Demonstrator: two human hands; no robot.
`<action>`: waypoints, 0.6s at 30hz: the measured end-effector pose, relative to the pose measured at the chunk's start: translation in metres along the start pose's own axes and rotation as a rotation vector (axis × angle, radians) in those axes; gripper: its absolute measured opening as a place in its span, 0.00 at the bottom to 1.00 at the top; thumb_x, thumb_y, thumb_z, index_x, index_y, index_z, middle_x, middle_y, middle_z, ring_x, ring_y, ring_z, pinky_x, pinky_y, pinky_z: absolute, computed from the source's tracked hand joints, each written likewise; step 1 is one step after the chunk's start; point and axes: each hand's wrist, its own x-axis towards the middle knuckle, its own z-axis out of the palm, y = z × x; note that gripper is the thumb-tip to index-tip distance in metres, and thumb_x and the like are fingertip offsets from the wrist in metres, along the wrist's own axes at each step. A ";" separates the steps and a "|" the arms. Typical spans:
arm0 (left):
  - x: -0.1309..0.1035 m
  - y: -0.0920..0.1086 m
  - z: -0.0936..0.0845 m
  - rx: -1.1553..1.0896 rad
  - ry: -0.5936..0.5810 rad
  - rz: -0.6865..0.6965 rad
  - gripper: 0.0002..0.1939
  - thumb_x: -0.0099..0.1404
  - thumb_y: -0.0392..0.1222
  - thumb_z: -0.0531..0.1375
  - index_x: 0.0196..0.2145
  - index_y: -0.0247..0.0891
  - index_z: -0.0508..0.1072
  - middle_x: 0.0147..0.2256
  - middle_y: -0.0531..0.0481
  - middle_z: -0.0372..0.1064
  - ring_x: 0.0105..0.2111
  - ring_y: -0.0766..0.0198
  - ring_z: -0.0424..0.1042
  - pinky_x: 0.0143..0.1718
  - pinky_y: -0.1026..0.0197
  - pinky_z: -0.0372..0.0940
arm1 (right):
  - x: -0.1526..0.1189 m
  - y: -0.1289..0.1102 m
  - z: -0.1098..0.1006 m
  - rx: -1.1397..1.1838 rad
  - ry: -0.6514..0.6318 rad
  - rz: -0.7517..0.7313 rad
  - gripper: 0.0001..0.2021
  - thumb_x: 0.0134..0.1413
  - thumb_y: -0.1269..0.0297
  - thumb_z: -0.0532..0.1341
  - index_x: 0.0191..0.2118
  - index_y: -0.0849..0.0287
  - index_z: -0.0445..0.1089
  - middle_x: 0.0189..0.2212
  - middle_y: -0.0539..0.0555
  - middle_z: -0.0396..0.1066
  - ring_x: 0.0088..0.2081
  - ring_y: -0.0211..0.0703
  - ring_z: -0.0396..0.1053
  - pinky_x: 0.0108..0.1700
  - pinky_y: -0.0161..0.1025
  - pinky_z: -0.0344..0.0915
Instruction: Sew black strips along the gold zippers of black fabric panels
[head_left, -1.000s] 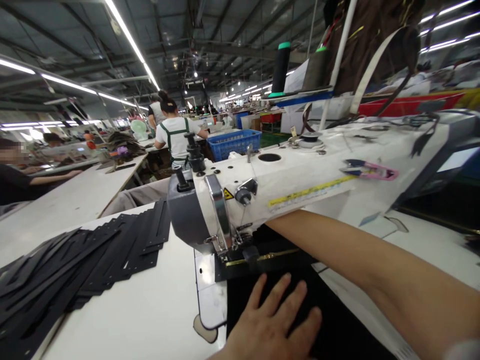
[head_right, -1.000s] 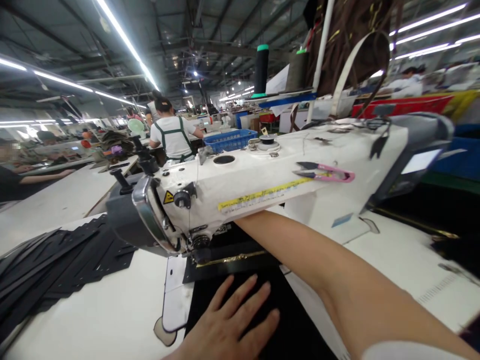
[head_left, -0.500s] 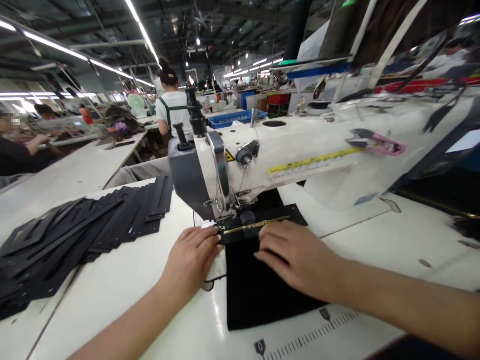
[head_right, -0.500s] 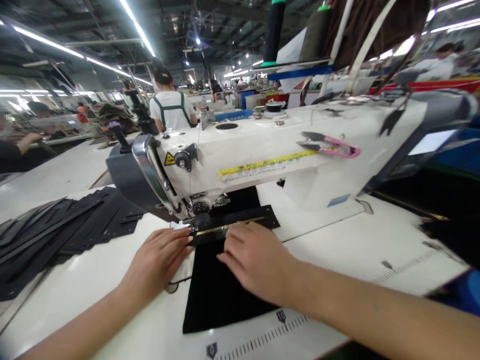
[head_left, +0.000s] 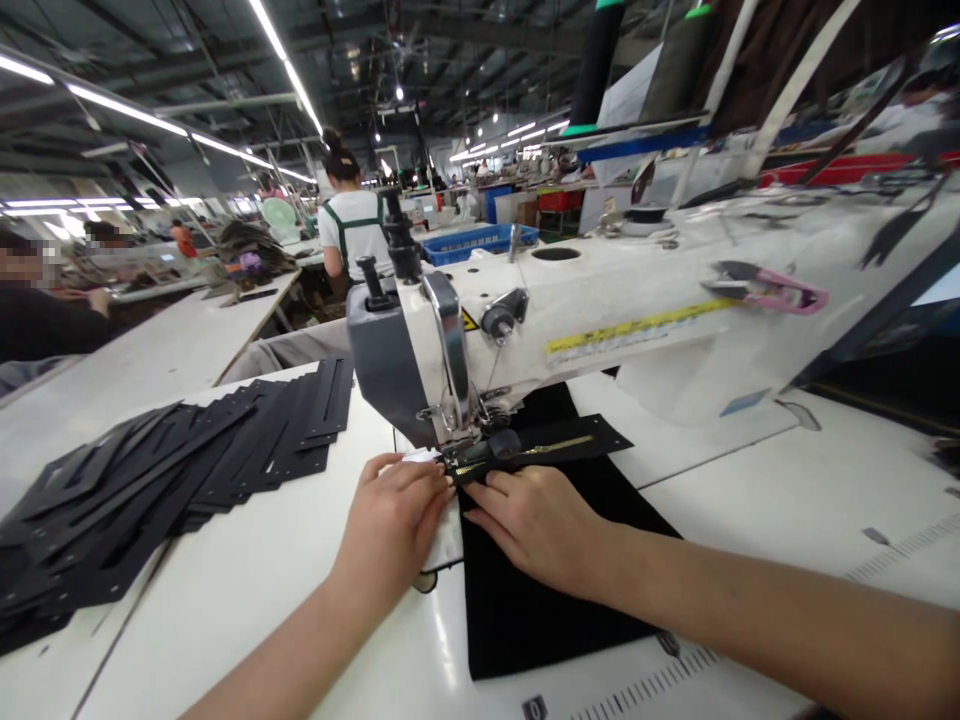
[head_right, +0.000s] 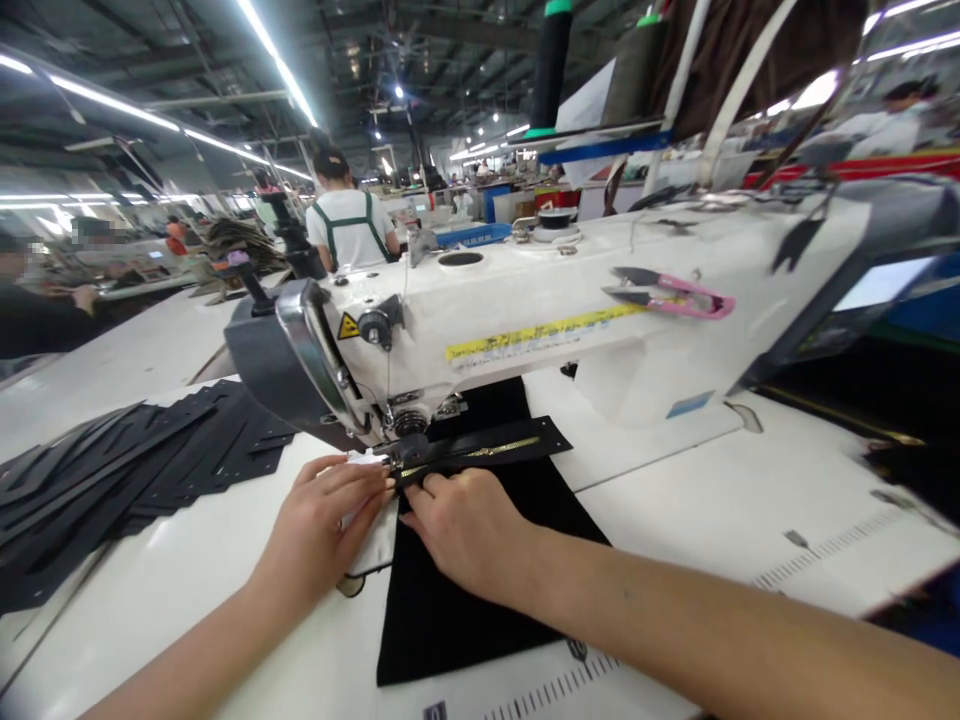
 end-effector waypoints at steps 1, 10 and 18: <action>0.000 0.001 0.001 0.022 -0.008 0.024 0.08 0.64 0.35 0.52 0.34 0.39 0.71 0.36 0.49 0.73 0.36 0.61 0.71 0.45 0.52 0.57 | -0.001 0.000 0.001 0.001 0.002 -0.011 0.11 0.58 0.68 0.52 0.43 0.64 0.68 0.33 0.56 0.71 0.29 0.44 0.68 0.29 0.38 0.60; -0.001 0.006 0.002 0.209 -0.090 0.125 0.09 0.64 0.32 0.50 0.34 0.36 0.70 0.35 0.47 0.70 0.38 0.60 0.69 0.49 0.50 0.55 | -0.006 0.006 -0.008 0.003 0.234 -0.088 0.14 0.61 0.67 0.50 0.30 0.61 0.70 0.24 0.53 0.69 0.26 0.40 0.65 0.29 0.38 0.58; -0.006 0.013 0.003 0.292 -0.061 0.050 0.10 0.63 0.32 0.49 0.36 0.37 0.70 0.38 0.46 0.70 0.37 0.56 0.69 0.40 0.51 0.60 | 0.002 0.015 0.006 0.008 0.191 -0.080 0.13 0.56 0.70 0.53 0.46 0.68 0.66 0.45 0.62 0.67 0.48 0.49 0.62 0.51 0.46 0.58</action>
